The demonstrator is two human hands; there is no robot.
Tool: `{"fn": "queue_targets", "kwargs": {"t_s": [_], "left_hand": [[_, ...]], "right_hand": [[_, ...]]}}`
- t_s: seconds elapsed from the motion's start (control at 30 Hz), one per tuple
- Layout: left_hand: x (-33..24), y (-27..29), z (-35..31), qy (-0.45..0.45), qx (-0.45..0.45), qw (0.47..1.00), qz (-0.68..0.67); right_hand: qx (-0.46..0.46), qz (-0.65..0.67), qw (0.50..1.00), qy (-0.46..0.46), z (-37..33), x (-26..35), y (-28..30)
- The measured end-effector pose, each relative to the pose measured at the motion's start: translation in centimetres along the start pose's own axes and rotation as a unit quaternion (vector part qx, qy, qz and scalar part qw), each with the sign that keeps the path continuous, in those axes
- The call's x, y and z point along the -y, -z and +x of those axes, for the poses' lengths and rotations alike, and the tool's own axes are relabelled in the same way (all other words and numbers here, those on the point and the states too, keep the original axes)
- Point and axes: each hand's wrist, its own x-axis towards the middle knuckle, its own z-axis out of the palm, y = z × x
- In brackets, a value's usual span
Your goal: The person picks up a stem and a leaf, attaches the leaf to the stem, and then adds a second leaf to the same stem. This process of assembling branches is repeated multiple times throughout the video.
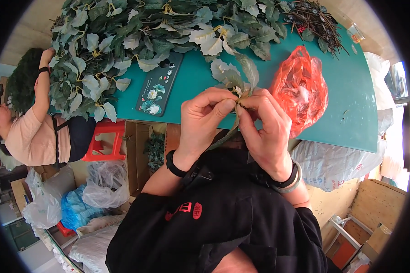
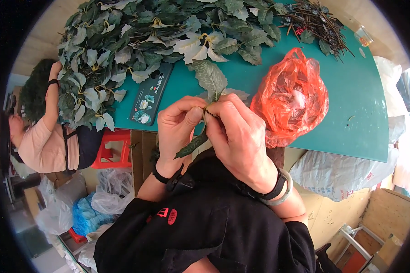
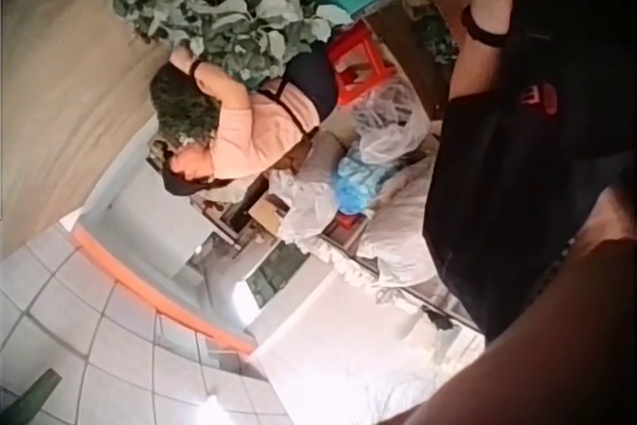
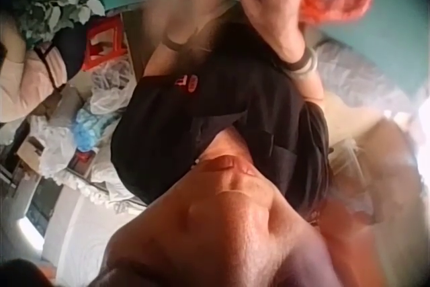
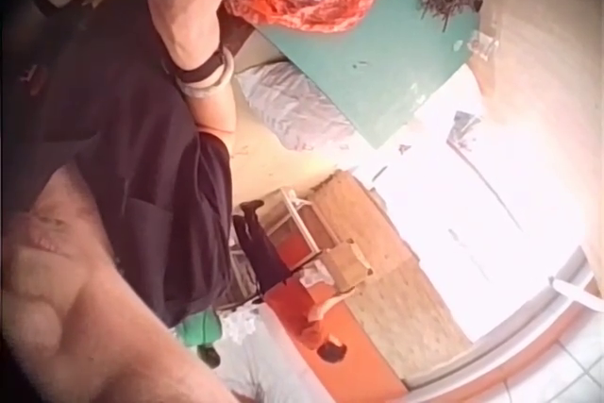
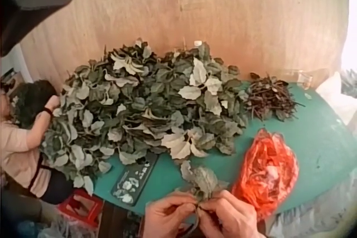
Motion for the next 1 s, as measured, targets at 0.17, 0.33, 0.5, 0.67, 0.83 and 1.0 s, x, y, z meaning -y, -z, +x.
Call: {"fn": "queue_targets", "kwargs": {"t_s": [0.17,0.33,0.5,0.67,0.83,1.0], "left_hand": [[-0.4,0.2,0.1,-0.004,0.018,1.000,0.022],[-1.2,0.2,0.2,0.012,0.028,0.999,-0.014],[-1.0,0.1,-0.2,0.034,0.048,0.997,-0.054],[-0.5,0.6,-0.1,0.050,0.078,0.995,-0.042],[-1.9,-0.5,-0.7,0.104,0.029,0.994,-0.025],[-2.5,1.2,-2.7,0.099,0.160,0.945,0.268]], "right_hand": [[0.017,0.026,0.999,-0.028,0.2,0.2,0.3],[0.053,0.127,0.982,-0.126,0.2,0.6,1.3],[0.071,0.211,0.955,-0.198,0.3,0.6,1.8],[0.116,0.259,0.919,-0.275,0.5,0.7,2.2],[0.064,0.249,0.928,-0.268,0.3,0.6,2.7],[0.073,0.244,0.937,-0.237,-0.3,0.3,2.8]]}}
